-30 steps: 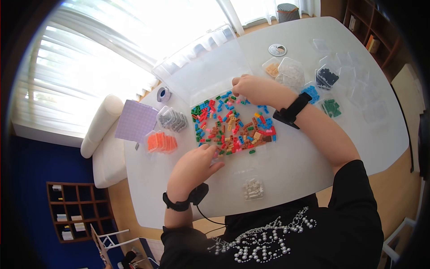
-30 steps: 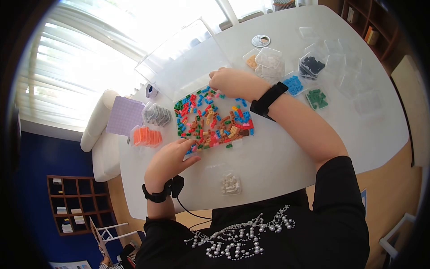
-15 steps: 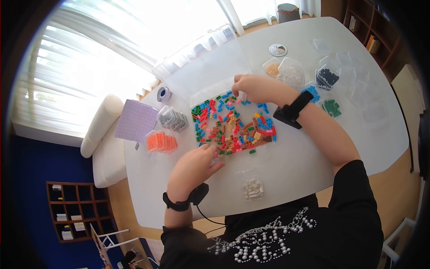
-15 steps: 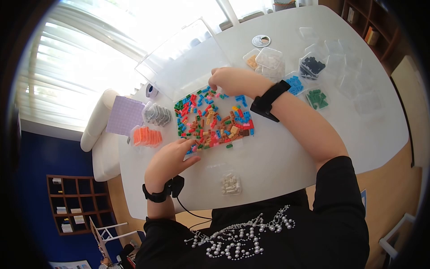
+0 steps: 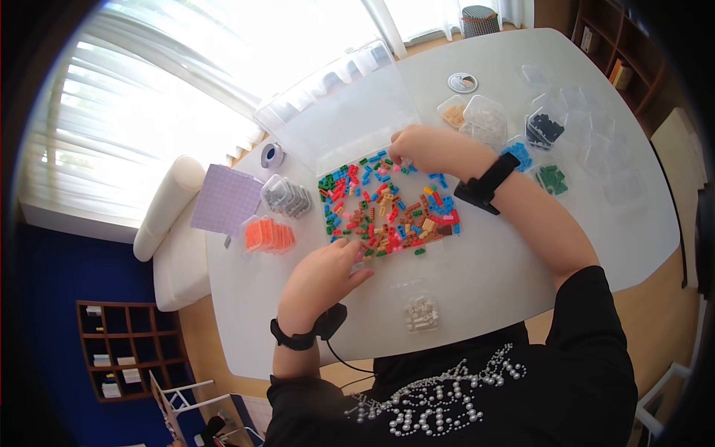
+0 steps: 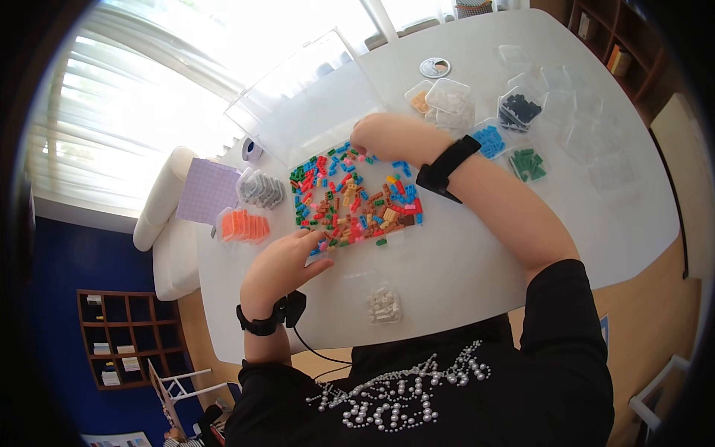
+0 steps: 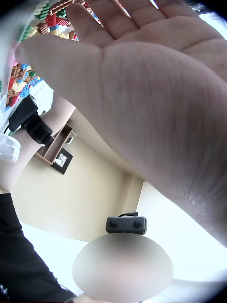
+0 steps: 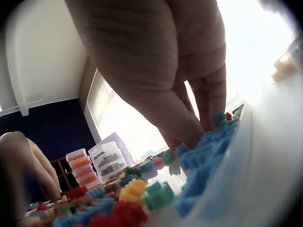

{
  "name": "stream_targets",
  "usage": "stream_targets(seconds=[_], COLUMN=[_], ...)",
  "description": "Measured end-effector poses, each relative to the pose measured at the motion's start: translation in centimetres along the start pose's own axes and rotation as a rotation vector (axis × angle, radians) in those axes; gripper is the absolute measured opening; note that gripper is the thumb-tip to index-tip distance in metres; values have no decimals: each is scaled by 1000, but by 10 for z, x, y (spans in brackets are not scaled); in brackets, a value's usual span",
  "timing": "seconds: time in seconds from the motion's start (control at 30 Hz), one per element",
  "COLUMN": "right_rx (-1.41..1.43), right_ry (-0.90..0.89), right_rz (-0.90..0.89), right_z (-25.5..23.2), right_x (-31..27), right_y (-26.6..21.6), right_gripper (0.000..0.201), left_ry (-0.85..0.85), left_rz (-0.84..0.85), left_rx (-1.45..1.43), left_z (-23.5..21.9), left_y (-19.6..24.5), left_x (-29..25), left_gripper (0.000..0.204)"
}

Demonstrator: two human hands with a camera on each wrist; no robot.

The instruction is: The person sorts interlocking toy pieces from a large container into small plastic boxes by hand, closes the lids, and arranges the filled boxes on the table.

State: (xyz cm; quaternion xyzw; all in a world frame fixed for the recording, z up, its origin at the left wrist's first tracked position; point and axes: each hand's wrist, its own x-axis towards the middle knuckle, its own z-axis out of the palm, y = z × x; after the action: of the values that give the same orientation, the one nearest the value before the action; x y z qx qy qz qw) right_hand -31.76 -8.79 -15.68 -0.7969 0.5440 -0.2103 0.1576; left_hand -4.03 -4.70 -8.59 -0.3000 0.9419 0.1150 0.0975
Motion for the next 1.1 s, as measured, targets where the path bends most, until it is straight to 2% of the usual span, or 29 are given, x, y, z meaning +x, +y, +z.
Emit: stream_targets(seconds=[0.2,0.5,0.6,0.63,0.7,0.77,0.8,0.9,1.03,1.1], right_rx=[-172,-166,-124,-81,-105,-58,25,-86,-255,-268], right_ry=[31,1,115,167,147,22,-84,-339,-427,-418], right_rz=[-75,18,-92,-158,-272,-453,-474,-668,-607,-490], right_z=[2,-6,-24,-34,-56,-58,-62,-45,8,24], right_x=[-2,-4,-12,-20,-44,-69,-84,-107,-117,-117], right_y=[-3,-13,-31,-48,-92,-125,-143,-170,-187,-187], right_gripper=[15,16,13,12,13,17,18,18,15,14], left_ry=[-1,22,-5,-40,-5,15,14,71,-18,-52], left_rz=[1,8,-28,-61,-39,-7,-14,8,-54,-79], left_rx=[5,3,-12,-24,-1,52,41,27,-14,7], left_z=[-1,0,0,0,-1,-2,-1,-2,-6,-7], left_y=[1,1,-1,-2,-1,-2,-3,-2,2,4], left_x=[0,-3,-3,-3,-5,-7,-7,-9,-8,-8], left_gripper=[33,34,38,43,38,33,33,33,45,46])
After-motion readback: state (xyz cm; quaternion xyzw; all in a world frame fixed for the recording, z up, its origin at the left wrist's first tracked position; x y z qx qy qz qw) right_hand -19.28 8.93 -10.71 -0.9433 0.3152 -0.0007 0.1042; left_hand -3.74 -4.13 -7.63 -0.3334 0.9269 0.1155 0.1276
